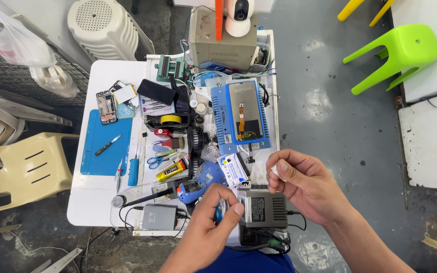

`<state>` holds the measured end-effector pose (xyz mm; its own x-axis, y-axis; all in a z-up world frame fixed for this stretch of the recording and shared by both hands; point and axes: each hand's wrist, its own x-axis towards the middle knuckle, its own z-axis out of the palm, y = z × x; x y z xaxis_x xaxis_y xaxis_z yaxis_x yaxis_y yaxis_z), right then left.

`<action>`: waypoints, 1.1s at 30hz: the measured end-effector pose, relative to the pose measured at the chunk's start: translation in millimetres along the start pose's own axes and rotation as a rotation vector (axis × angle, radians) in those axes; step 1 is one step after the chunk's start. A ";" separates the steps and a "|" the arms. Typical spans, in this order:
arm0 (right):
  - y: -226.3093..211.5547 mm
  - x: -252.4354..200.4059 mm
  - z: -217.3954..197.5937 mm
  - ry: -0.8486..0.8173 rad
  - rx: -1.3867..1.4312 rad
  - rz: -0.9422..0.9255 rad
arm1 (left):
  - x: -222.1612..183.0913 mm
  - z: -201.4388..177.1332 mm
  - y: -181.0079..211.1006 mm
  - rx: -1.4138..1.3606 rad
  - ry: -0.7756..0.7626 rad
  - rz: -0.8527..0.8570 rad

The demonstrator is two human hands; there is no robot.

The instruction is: Preparing and installing a new screen onto a mobile phone frame, including applying adhesive tape.

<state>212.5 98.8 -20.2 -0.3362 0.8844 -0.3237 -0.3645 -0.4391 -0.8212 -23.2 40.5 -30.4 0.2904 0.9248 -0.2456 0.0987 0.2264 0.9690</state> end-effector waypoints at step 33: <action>-52.5 263.5 -72.0 -0.060 -1.193 -0.155 | 231.8 -76.4 -44.3 0.077 0.232 0.076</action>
<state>205.6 366.3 -96.3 -0.4115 0.8921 -0.1868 0.6169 0.1218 -0.7775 -33.0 268.2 -128.3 0.0742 0.9858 -0.1506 0.1597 0.1373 0.9776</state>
